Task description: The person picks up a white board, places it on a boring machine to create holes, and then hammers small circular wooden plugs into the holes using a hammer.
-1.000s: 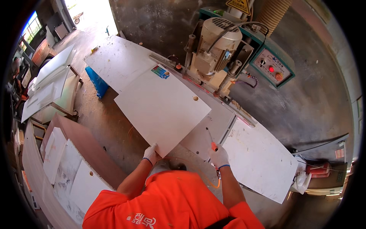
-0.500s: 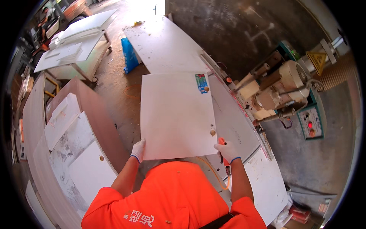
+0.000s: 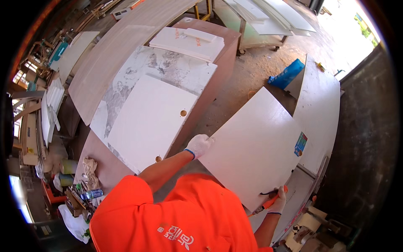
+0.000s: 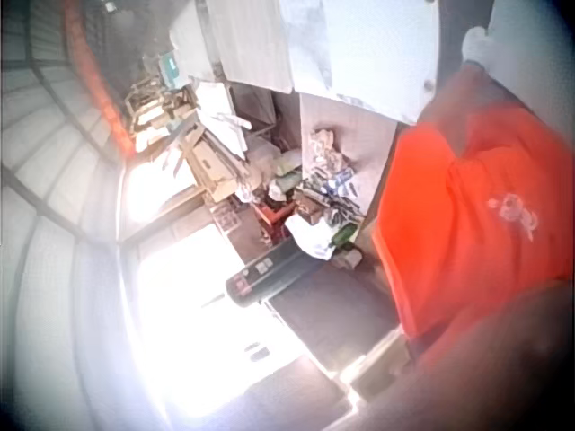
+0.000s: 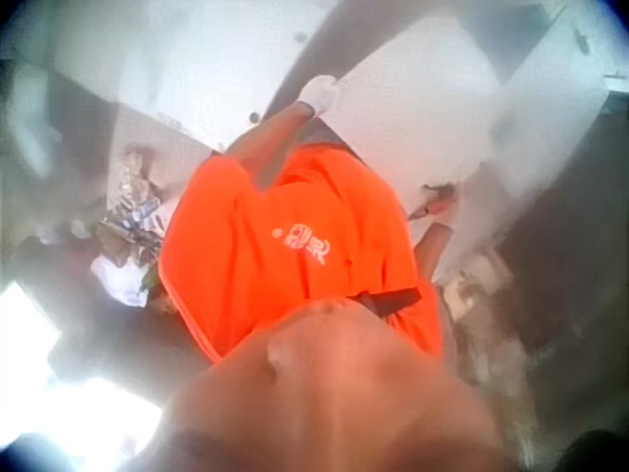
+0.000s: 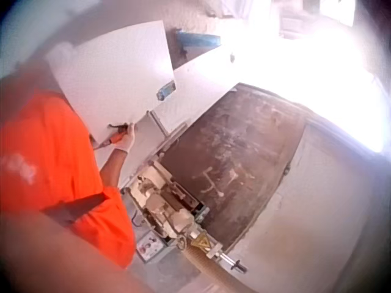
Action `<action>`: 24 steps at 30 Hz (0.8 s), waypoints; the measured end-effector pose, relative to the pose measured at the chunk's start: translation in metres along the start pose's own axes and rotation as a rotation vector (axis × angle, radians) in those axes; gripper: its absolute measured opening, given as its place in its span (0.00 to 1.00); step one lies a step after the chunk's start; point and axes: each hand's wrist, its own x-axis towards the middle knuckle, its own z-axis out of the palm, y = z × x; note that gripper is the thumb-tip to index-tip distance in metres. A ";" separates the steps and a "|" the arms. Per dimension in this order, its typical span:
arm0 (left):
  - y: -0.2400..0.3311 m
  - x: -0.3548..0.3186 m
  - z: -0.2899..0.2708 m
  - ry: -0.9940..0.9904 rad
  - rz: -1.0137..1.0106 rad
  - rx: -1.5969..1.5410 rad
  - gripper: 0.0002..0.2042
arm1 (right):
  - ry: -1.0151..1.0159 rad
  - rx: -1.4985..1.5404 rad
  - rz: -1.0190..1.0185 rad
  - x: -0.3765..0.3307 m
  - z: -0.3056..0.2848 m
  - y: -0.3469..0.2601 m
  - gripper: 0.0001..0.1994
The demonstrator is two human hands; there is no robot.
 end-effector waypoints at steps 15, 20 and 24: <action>-0.172 -0.226 -0.088 0.702 -0.722 -0.477 0.28 | -0.504 -0.769 0.189 0.029 0.301 0.056 0.13; -0.259 -0.216 -0.213 0.715 -0.684 -0.184 0.27 | -0.677 -0.839 0.375 -0.032 0.365 0.120 0.13; -0.310 -0.180 -0.295 0.705 -0.734 0.126 0.28 | -0.821 -0.869 0.554 -0.098 0.410 0.166 0.13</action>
